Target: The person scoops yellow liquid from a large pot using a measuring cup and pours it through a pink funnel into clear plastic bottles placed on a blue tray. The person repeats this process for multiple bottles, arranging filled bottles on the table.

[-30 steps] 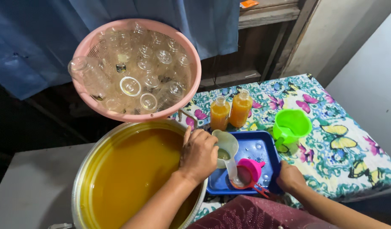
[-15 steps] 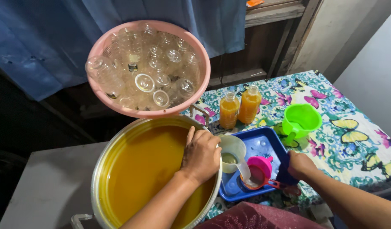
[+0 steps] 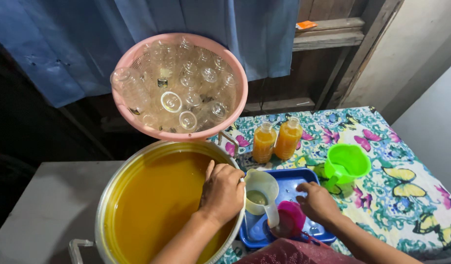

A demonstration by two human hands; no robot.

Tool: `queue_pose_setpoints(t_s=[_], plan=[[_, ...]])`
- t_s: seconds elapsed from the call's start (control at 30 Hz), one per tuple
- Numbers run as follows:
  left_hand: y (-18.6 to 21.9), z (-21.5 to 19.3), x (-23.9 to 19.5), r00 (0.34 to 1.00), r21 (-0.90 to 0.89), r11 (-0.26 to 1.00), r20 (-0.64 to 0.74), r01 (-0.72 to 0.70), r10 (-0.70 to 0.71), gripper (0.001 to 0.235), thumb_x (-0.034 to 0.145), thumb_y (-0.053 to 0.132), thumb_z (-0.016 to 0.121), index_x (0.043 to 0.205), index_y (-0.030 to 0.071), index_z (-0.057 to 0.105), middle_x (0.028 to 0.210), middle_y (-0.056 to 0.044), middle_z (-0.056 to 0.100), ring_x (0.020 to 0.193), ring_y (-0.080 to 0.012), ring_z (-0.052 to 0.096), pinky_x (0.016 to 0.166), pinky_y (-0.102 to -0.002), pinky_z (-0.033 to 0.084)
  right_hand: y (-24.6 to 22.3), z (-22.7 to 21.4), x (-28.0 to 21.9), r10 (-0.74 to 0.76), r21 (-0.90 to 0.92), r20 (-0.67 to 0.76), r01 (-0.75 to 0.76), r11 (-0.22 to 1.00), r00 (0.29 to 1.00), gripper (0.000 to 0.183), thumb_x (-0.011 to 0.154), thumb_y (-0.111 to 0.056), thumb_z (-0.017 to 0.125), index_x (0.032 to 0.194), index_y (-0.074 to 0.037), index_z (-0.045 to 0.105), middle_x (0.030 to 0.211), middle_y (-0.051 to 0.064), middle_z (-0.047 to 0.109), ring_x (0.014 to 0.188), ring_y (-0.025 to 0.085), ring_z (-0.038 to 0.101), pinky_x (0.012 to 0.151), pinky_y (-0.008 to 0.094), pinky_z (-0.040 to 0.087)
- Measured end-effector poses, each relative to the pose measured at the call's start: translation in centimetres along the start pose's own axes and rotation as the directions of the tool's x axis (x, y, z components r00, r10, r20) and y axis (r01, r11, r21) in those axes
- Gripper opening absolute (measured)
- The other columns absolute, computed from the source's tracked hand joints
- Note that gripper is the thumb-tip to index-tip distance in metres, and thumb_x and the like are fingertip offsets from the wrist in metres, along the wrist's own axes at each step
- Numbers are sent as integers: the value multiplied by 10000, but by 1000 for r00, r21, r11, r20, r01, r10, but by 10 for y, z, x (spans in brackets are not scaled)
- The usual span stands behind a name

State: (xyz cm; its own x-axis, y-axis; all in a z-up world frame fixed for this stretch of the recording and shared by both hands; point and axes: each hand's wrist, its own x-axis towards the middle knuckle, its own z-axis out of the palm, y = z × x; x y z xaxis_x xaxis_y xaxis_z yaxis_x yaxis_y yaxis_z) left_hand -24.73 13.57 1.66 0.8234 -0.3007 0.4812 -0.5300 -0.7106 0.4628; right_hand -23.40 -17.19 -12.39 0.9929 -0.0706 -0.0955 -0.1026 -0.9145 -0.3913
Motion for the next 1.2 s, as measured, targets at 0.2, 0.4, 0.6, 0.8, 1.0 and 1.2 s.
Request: queue_pose_setpoints(t_s=[0.2,0.4,0.6,0.8,1.0,1.2], plan=[[8,7,2,994,21,997,-82,74,-72,140,784,122,714,901,56,754,922,-136,711,1011,-348,630,1089,-605,335,-15,-23,0,17,-97,253,8,995,967,482,807,-339,805,1221,-129,678,1177,146,692,1109,311,680,975,403,541],[13,8,-5,979,36,987,-142,154,-147,92,799,134,712,849,66,748,885,-127,714,953,-361,642,1050,-589,390,-9,-38,22,-81,56,40,78,995,996,374,816,-298,782,1138,-109,758,1144,146,739,1045,329,719,947,423,553],[22,18,-11,965,117,967,-164,226,-206,67,852,127,686,805,79,687,862,-133,695,909,-372,644,962,-543,453,-33,-87,55,-147,211,-63,157,965,987,326,867,-276,756,1128,-79,751,1035,143,788,965,257,761,879,384,576],[17,15,14,920,111,968,-351,223,-171,162,785,53,655,943,49,619,935,-189,664,912,-430,617,817,-521,469,-89,-124,62,-367,288,-50,365,885,929,283,843,-122,686,1111,-101,773,1040,124,754,886,240,779,794,362,599],[-38,-21,76,846,314,870,-499,380,-189,409,741,93,738,1122,31,604,1130,-243,600,1101,-450,560,903,-537,458,-160,-145,56,-510,398,-37,481,781,859,296,838,-182,772,1123,-101,762,1061,115,750,899,204,761,782,348,584],[-105,-59,138,903,540,735,-355,411,-244,904,586,148,836,1421,167,492,1509,-282,375,1405,-490,343,1045,-690,319,-196,-156,36,-548,483,-74,511,711,833,288,832,-151,760,1112,-84,753,1025,86,783,877,161,772,748,324,596]])
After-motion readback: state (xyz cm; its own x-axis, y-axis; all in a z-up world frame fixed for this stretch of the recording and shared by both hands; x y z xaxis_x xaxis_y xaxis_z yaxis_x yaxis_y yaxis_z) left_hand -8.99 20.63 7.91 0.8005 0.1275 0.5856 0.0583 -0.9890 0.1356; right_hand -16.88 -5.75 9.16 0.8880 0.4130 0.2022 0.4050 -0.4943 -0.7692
